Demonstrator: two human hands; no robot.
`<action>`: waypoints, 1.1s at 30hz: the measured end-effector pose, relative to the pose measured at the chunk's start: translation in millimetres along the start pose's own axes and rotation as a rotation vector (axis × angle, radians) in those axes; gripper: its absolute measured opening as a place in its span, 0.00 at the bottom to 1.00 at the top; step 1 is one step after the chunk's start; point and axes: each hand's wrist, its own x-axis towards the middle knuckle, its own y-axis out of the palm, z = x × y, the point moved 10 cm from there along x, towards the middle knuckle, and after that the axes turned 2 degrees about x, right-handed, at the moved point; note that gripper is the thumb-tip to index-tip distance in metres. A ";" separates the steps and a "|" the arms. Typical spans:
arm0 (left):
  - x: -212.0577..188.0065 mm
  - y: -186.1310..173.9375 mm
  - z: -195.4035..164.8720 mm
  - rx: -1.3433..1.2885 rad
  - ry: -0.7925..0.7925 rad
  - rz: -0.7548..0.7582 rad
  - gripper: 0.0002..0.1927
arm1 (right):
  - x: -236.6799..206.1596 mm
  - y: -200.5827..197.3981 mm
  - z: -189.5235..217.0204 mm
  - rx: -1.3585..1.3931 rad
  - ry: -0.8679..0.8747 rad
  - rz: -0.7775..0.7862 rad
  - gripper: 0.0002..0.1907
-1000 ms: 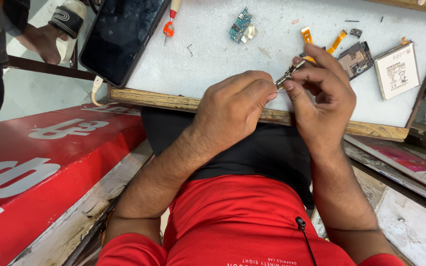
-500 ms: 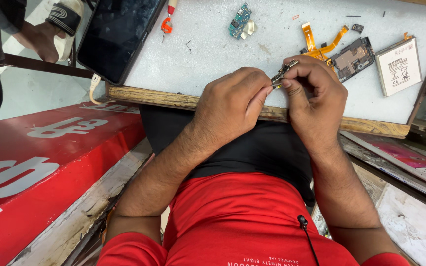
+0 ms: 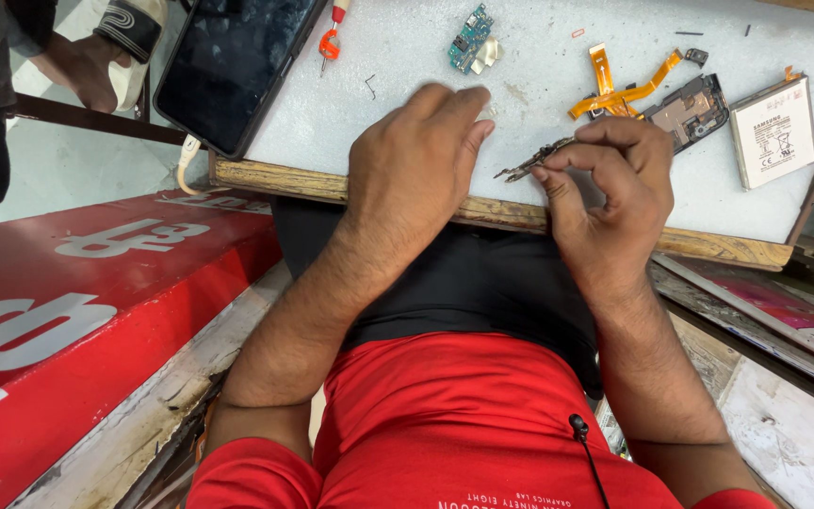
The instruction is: The person handles a small circuit board, peeling off a protective film and cleaning the surface with a spray and a brush. They then use a small metal tool to scrape or adjust components on the board.
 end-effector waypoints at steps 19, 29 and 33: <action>2.3 38.4 -0.9 -0.462 -0.017 0.110 0.05 | 1.4 7.0 -8.3 -0.001 0.072 0.021 0.09; 4.2 42.5 0.5 -0.472 -0.051 0.082 0.05 | 1.7 14.2 -3.1 -0.042 0.035 0.081 0.09; 4.9 47.1 3.2 -0.470 -0.083 0.118 0.05 | -0.1 15.4 -4.1 -0.067 0.038 0.084 0.08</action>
